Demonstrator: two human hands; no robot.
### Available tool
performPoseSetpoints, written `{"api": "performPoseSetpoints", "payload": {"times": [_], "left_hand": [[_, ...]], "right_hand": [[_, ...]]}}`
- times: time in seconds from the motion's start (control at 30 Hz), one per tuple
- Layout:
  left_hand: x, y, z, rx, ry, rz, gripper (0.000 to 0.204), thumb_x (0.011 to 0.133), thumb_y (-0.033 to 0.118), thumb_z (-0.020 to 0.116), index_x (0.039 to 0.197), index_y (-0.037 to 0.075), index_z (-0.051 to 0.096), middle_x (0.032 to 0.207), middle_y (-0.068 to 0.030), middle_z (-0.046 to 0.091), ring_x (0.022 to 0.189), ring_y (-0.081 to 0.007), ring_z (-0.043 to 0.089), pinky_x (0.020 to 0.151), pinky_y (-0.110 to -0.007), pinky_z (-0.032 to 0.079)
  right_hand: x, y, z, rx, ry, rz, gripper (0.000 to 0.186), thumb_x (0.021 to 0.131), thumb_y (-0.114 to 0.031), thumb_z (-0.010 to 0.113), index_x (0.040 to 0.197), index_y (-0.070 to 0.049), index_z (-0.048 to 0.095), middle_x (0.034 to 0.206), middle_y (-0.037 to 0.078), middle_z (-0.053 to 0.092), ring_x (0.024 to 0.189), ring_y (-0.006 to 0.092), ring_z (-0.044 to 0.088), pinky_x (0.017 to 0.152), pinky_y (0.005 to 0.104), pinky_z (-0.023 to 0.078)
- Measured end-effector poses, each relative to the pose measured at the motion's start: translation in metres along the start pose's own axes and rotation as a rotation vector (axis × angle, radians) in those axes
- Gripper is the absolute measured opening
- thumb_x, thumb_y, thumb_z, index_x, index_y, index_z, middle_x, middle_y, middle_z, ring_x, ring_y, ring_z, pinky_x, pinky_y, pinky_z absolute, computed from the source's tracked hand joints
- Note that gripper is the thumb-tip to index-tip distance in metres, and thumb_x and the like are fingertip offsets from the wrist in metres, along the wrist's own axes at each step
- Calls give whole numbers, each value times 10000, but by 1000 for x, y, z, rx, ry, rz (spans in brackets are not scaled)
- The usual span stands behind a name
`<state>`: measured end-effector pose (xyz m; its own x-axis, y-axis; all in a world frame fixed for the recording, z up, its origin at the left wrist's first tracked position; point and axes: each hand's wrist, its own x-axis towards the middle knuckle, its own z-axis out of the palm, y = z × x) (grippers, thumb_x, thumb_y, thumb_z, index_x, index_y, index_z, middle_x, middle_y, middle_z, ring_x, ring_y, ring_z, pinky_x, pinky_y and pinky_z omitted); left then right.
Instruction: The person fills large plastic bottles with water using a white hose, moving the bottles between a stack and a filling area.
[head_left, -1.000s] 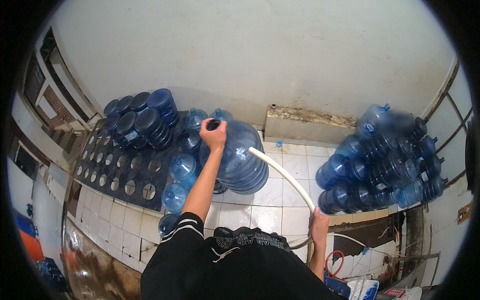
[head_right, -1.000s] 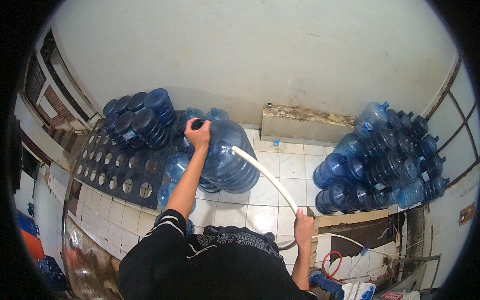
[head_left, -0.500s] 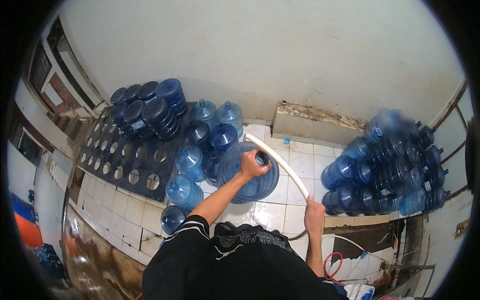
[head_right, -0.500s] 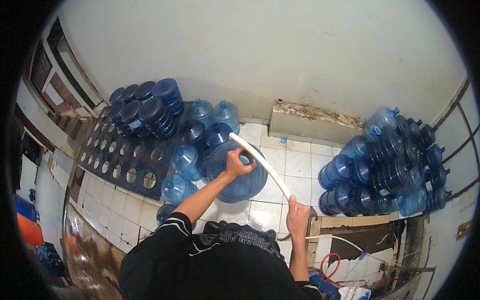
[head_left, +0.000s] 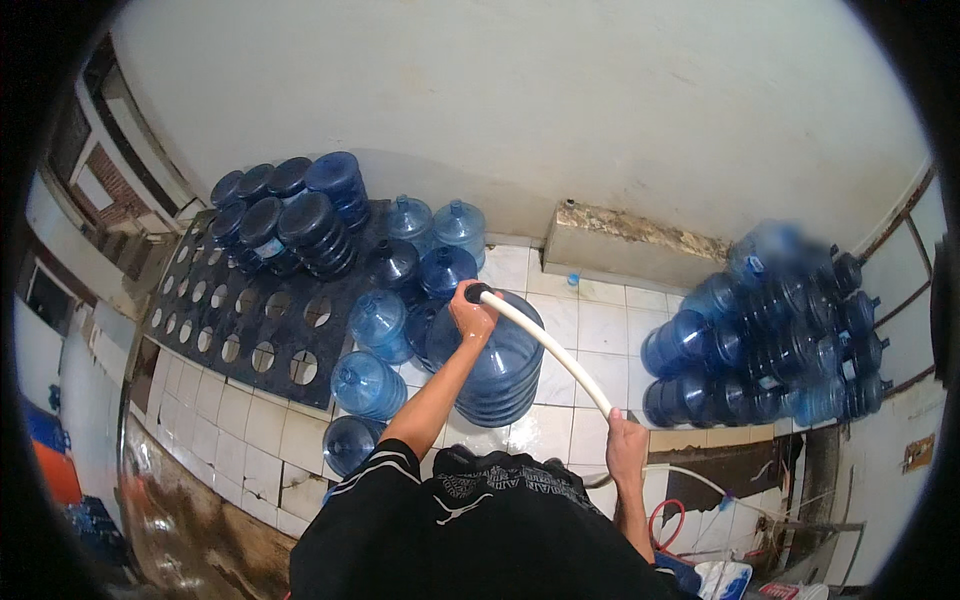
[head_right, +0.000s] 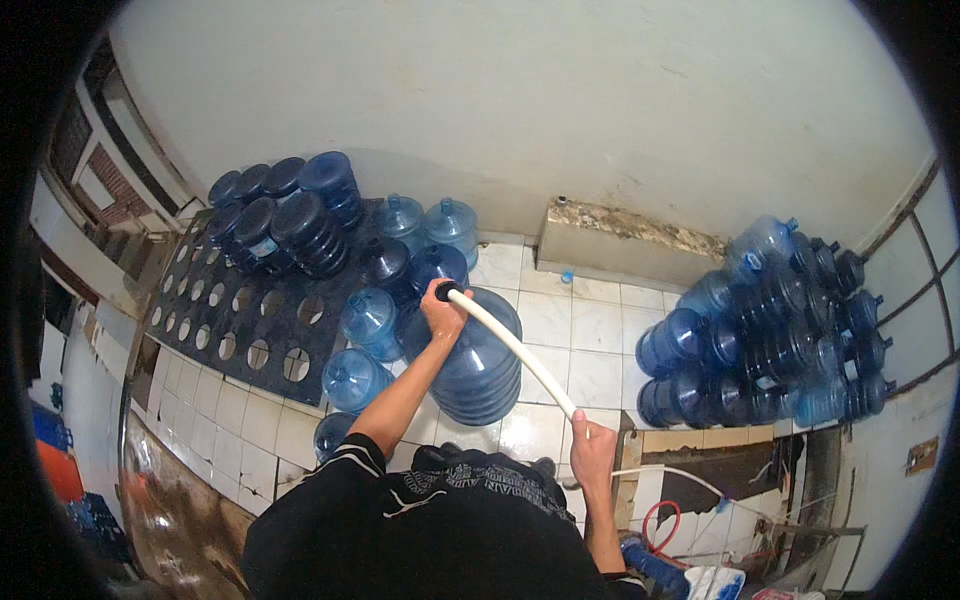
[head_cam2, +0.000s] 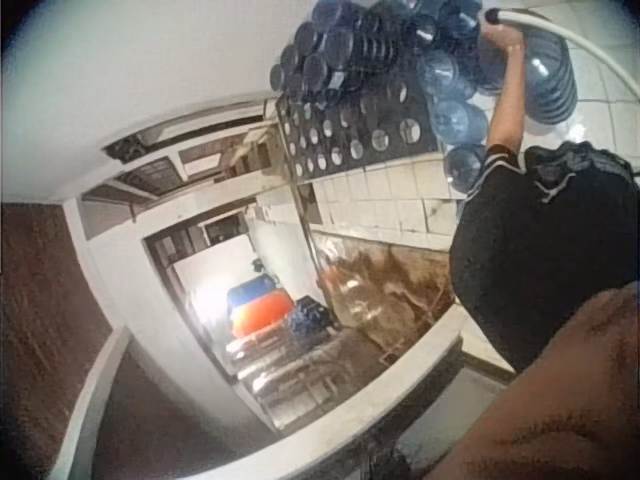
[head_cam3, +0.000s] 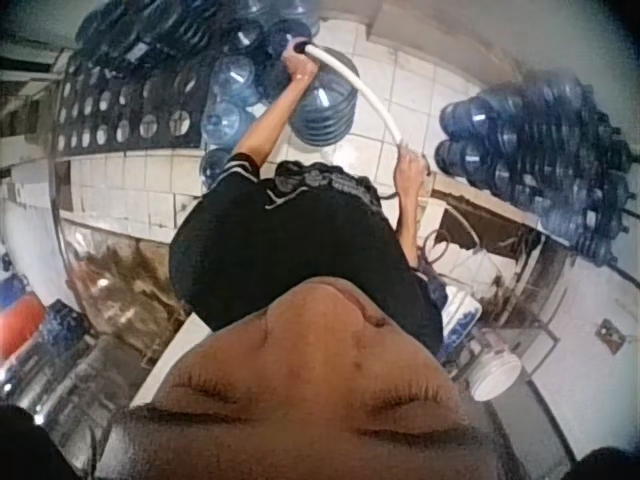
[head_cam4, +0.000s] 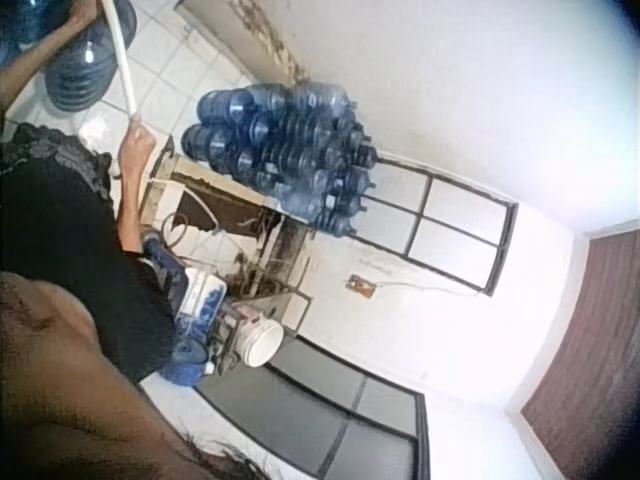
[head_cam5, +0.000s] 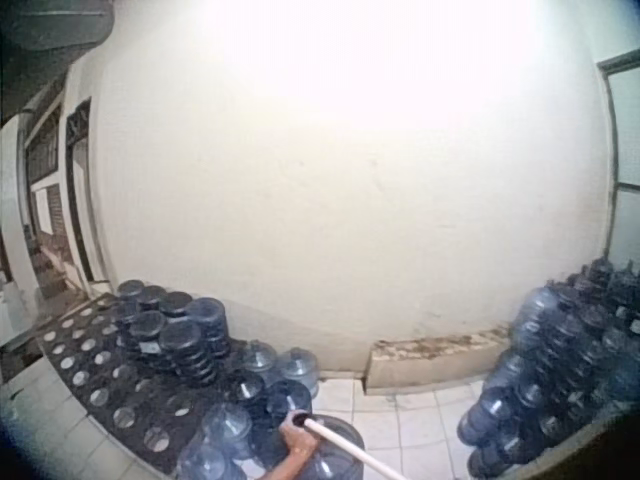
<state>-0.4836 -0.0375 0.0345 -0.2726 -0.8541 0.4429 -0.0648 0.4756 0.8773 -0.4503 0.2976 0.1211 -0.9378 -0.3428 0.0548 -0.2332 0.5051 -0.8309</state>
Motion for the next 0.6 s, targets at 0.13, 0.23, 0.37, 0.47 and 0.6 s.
{"api": "performPoseSetpoints", "payload": {"times": [0.13,0.23,0.37,0.47,0.6], "left_hand": [[-2,-4,-5,16,-110,-28,331,569,166,778,840,48,629,701,-98,641,664,-234,624,670,-337,490],[-2,-9,-1,-50,-273,-20,325,586,174,771,865,60,650,744,-97,663,689,-218,639,689,-329,501],[1,-12,14,77,-333,111,366,604,236,766,876,26,640,732,-165,656,676,-305,647,669,-367,509],[1,-9,35,149,-380,57,427,610,295,764,912,24,632,779,-206,651,745,-370,633,709,-422,488],[2,-2,77,317,-386,9,447,634,338,755,928,26,627,832,-212,651,798,-390,623,739,-434,478]], "right_hand": [[-7,-15,16,-15,5,114,586,919,-384,497,520,28,377,449,67,253,451,127,258,421,379,226],[-9,-22,23,-57,36,107,590,905,-406,506,527,44,452,423,127,322,401,187,315,425,398,277],[-14,-23,21,-139,25,206,578,883,-431,521,568,53,554,448,210,423,402,307,428,458,432,346],[-5,-15,10,-135,20,302,579,875,-443,524,582,54,578,474,238,454,434,360,479,480,449,368],[8,8,-6,-86,81,363,572,873,-439,527,577,48,573,489,240,466,446,368,484,487,451,372]]}}
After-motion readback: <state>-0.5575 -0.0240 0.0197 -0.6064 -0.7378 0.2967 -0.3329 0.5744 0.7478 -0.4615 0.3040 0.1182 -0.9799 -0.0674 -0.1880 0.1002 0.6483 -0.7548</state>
